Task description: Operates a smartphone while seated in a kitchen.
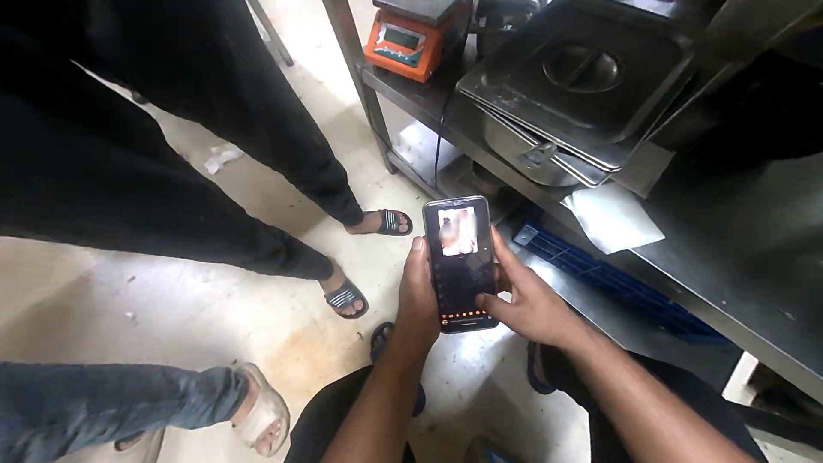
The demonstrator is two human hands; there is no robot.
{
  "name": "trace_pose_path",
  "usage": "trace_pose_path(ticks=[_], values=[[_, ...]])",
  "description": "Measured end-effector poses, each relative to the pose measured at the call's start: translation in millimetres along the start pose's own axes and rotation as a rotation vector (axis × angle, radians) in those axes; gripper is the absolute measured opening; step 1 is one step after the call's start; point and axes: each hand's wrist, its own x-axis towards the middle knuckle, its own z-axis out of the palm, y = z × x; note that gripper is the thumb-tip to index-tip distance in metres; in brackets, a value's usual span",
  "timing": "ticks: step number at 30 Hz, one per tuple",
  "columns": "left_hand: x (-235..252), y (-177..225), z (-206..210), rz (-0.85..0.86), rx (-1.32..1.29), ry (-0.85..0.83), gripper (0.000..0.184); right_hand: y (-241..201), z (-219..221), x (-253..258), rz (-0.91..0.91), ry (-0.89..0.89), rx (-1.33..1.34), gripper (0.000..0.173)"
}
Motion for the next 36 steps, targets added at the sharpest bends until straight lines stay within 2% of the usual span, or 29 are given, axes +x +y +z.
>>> trace_pose_path(ticks=[6,36], values=[[0.7,-0.6,-1.7,0.031,0.006,-0.040,0.069,1.5,0.8,0.0,-0.010,0.002,0.013,0.101],[3.2,-0.5,1.6,0.049,-0.007,-0.027,0.065,4.5,1.7,3.1,0.009,-0.012,0.081,0.099]])
